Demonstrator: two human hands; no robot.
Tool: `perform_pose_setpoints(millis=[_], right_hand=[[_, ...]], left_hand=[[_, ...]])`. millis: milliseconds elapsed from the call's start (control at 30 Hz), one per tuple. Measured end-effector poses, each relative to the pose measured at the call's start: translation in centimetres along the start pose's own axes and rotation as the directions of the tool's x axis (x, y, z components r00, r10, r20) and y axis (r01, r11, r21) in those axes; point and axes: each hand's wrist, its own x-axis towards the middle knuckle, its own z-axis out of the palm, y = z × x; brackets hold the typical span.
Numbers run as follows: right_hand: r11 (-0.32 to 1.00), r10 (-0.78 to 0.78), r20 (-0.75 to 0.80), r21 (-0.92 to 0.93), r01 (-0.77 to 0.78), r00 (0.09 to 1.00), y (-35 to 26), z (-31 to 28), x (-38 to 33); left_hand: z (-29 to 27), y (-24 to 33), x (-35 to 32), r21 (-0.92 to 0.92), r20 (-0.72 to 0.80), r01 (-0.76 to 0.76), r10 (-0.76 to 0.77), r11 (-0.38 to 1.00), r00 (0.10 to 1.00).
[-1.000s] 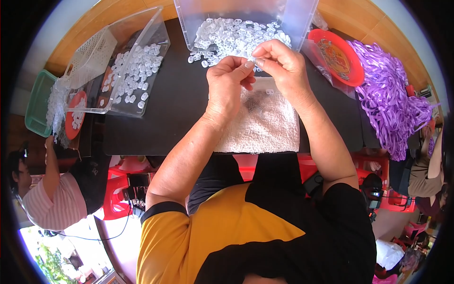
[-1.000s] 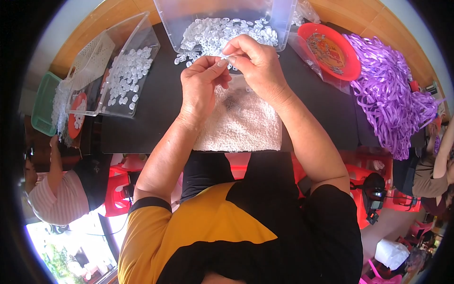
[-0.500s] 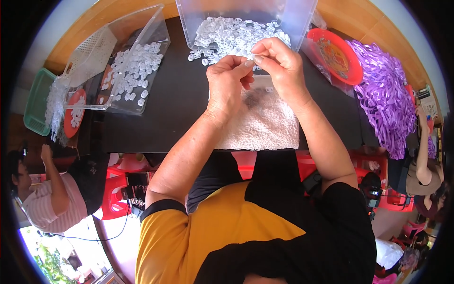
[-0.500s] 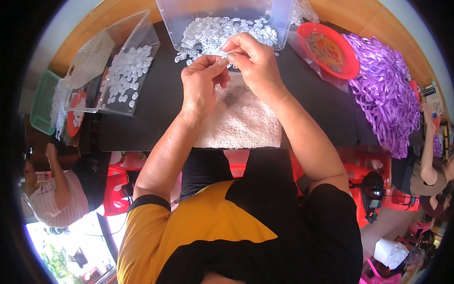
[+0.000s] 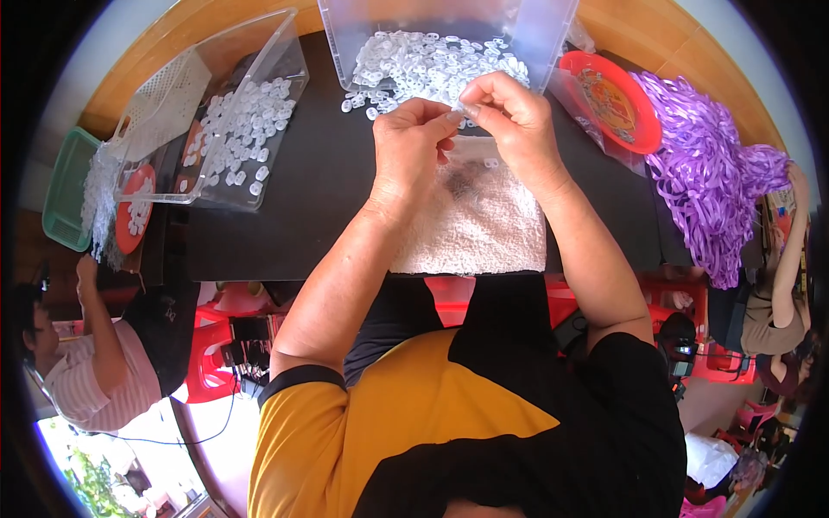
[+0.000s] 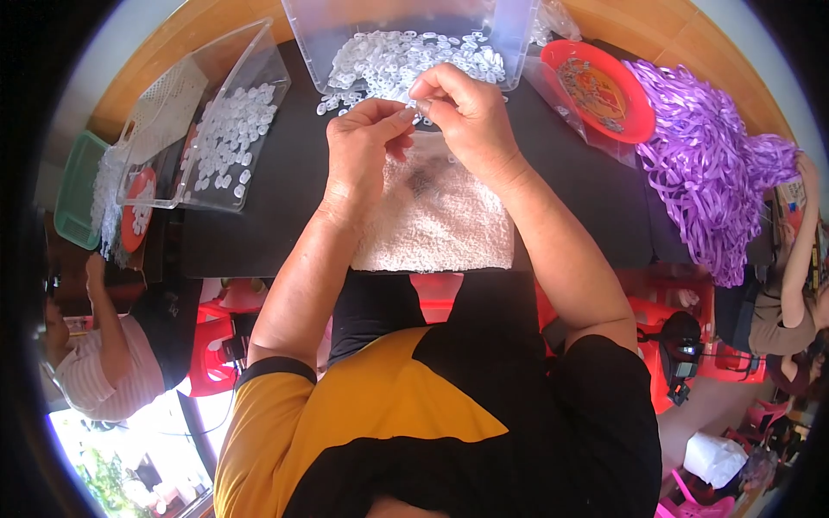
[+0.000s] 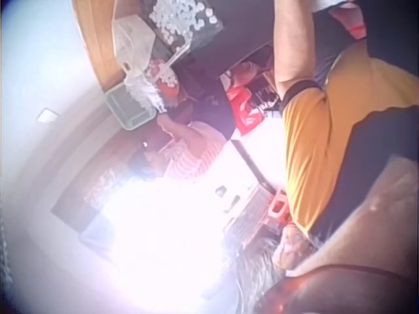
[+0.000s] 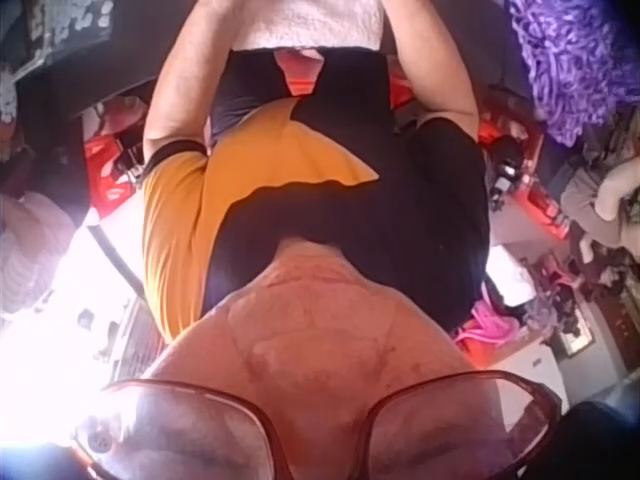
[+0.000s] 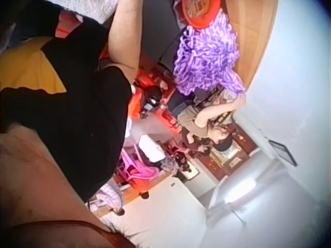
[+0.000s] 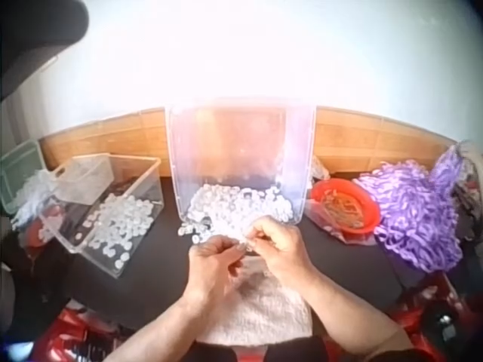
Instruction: The person is manually assembling small white plastic rings or components from a bin onto a small white towel on a table.
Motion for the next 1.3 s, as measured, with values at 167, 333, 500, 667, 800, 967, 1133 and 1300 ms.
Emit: perform_pose_setpoints(millis=[167,333,500,667,800,967,1133,1300], right_hand=[[0.999,0.003,-0.016,0.032,-0.003,1.0,0.0,0.3,-0.1],[0.998,0.016,-0.019,0.068,-0.015,1.0,0.0,0.8,-0.5],[0.98,0.058,-0.046,0.195,-0.048,0.997,-0.4,1.6,-0.7],[0.954,0.126,-0.022,0.278,-0.115,0.992,-0.4,1.3,-0.3],[0.993,0.1,-0.048,0.067,-0.097,0.994,-0.5,0.4,0.2],[0.973,-0.095,0.016,-0.207,0.097,0.995,-0.3,-0.7,0.6],[0.953,-0.139,0.079,-0.261,0.155,0.987,0.0,-0.5,0.5],[0.954,-0.131,0.069,-0.262,0.145,0.989,0.3,-0.4,0.4]], left_hand=[[-0.3,0.1,0.1,0.082,0.013,-0.007,0.006,0.997,1.0],[0.1,-0.8,0.2,0.11,-0.014,-0.023,0.025,0.994,1.0],[0.6,-1.0,-0.5,0.145,-0.024,-0.116,0.12,0.983,0.992],[0.5,-0.9,-0.3,0.086,-0.033,-0.061,0.064,0.994,0.997],[0.3,-0.6,0.0,-0.052,-0.029,0.04,-0.041,0.998,0.999],[0.0,-0.3,0.1,-0.088,-0.031,0.044,-0.047,0.995,0.998],[-0.1,-0.4,0.2,-0.121,-0.016,0.056,-0.058,0.991,0.998],[0.0,-0.2,0.1,-0.096,0.011,0.063,-0.062,0.993,0.998]])
